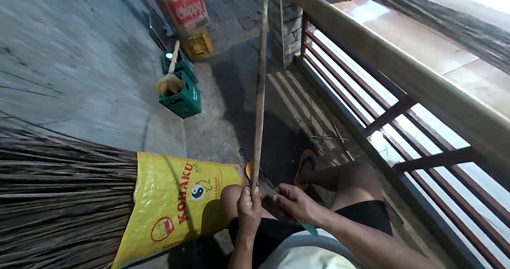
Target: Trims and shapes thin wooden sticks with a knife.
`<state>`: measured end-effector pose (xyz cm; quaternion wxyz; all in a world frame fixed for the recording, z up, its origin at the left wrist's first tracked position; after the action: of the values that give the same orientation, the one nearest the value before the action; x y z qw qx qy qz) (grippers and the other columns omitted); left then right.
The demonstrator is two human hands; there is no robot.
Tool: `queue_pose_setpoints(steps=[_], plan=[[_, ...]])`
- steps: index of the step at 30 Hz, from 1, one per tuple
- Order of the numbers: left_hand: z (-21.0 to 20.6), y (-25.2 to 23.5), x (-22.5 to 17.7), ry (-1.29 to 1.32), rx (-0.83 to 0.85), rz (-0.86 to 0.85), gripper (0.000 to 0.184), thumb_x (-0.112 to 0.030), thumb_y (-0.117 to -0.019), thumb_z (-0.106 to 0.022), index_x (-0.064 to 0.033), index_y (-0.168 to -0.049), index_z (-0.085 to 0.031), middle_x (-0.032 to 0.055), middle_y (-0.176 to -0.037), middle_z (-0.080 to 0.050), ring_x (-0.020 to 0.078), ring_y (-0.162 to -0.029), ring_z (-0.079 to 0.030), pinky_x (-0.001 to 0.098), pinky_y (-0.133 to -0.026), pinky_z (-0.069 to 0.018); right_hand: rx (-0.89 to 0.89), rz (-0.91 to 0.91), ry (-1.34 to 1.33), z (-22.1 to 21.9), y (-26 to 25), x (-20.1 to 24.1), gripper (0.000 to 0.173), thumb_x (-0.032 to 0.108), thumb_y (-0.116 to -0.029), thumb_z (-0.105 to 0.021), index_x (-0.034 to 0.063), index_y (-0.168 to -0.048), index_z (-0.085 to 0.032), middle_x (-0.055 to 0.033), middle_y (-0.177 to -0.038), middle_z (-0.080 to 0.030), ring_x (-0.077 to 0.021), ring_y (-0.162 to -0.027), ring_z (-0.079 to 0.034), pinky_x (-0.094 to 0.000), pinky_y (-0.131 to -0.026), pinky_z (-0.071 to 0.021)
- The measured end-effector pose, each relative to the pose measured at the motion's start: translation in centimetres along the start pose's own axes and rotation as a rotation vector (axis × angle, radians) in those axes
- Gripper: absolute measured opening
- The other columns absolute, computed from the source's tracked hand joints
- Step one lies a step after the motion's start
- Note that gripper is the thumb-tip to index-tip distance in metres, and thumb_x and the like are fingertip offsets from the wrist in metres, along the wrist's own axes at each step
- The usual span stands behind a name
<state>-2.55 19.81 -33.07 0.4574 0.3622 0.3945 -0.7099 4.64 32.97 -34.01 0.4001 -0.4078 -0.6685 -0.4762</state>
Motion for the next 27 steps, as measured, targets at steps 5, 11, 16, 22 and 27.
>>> queue_pose_setpoints(steps=[5,11,16,22,27], plan=[[0.1,0.0,-0.5,-0.064,-0.002,-0.053,0.022,-0.013,-0.0992,-0.053,0.0068,-0.093,-0.061,-0.0001,-0.066,-0.058,-0.0015,-0.055,-0.053,0.015,-0.055,-0.0482,0.003,-0.011,-0.013,0.1,0.0,-0.2,0.022,0.025,-0.1081,-0.05,0.0054,-0.113,-0.057,0.0002,-0.072,-0.059,-0.0071,-0.051,-0.054,-0.022,-0.047,-0.0472],[0.4,0.1,-0.2,-0.186,0.021,-0.029,0.025,-0.015,-0.0992,-0.053,0.007,-0.095,-0.063,0.0042,-0.068,-0.06,0.0057,-0.057,-0.056,0.0227,-0.058,-0.0513,0.003,-0.037,0.004,-0.2,-0.5,0.3,0.023,0.023,-0.1088,-0.048,0.004,-0.119,-0.055,-0.001,-0.072,-0.059,-0.008,-0.051,-0.054,-0.0229,-0.047,-0.0468],[1.4,0.2,0.3,-0.249,0.031,0.056,0.026,-0.016,-0.1009,-0.052,0.0078,-0.101,-0.063,0.0068,-0.069,-0.058,0.0109,-0.059,-0.056,0.0289,-0.059,-0.0518,0.051,-0.04,0.045,-1.1,-1.5,1.0,0.037,0.022,-0.1092,-0.047,0.0061,-0.143,-0.046,-0.0038,-0.076,-0.059,-0.0108,-0.052,-0.054,-0.0264,-0.049,-0.0477],[1.9,0.9,0.7,-0.245,0.032,0.078,0.024,-0.015,-0.0999,-0.053,0.0071,-0.104,-0.063,0.0059,-0.071,-0.059,0.0104,-0.06,-0.057,0.0283,-0.06,-0.0523,0.104,-0.065,0.091,-1.8,-2.7,1.0,0.039,0.021,-0.1097,-0.046,0.0066,-0.146,-0.044,-0.0048,-0.077,-0.06,-0.0113,-0.052,-0.054,-0.0274,-0.05,-0.0479],[0.9,2.4,-0.7,-0.295,0.049,0.004,0.02,-0.006,-0.0982,-0.054,0.0098,-0.099,-0.066,0.0132,-0.074,-0.064,0.0168,-0.062,-0.062,0.0334,-0.063,-0.0559,0.086,-0.016,0.106,-1.7,-3.9,1.5,0.031,0.018,-0.1091,-0.046,0.0018,-0.135,-0.048,-0.0049,-0.077,-0.059,-0.0106,-0.053,-0.054,-0.0268,-0.05,-0.0481]])
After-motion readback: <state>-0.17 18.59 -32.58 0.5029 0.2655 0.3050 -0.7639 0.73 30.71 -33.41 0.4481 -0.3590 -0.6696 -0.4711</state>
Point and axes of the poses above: each hand's wrist, its own y-axis away from the middle knuckle, its own z-axis out of the back of the hand, x = y × z, the point moved 10 cm from there along -y, towards the middle knuckle
